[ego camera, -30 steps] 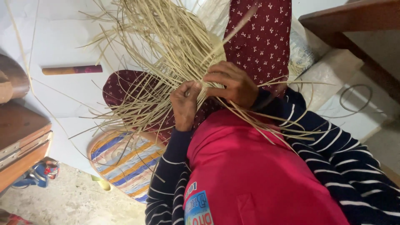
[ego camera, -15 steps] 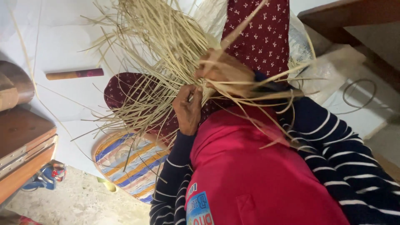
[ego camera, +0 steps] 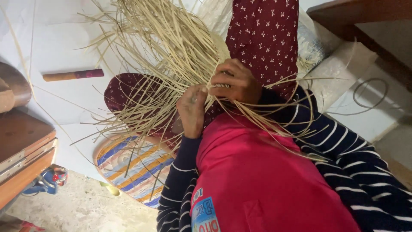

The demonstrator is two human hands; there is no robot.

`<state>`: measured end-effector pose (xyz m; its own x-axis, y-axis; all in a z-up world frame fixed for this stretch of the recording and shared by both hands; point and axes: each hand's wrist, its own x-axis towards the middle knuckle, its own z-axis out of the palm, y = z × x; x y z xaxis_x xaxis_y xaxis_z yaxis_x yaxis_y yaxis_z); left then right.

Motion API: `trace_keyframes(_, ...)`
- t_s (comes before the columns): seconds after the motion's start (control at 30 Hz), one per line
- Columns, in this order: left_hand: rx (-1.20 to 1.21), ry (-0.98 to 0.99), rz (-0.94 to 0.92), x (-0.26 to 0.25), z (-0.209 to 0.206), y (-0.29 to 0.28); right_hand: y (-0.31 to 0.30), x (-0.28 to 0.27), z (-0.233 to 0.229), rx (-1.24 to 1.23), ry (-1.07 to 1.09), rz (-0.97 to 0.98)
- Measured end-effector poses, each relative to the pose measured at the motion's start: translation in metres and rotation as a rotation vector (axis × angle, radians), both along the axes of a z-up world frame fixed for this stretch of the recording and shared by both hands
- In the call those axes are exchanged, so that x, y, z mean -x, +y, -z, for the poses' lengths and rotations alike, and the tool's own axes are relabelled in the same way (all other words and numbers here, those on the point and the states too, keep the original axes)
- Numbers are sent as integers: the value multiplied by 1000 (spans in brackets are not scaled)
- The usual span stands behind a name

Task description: Weaving dried plant fibers into a basket structure using hand manipulation.

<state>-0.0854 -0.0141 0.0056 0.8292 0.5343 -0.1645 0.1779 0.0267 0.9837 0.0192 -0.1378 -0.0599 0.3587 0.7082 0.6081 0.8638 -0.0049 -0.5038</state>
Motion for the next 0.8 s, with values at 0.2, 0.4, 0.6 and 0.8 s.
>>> trace_keyframes(0.2, -236, 87, -28, 6, 5, 2, 14, -4, -23, -40, 251, -4)
trace_keyframes(0.4, -84, 54, -31, 8, 15, 1, 8, 8, 3, -106, 317, 92)
trace_keyframes(0.6, -368, 74, 11, 9, 21, 4, 9, -9, 25, -152, 526, -117)
trace_keyframes(0.8, -35, 67, -1, 6, 7, 1, 7, -12, -37, 127, 555, -143)
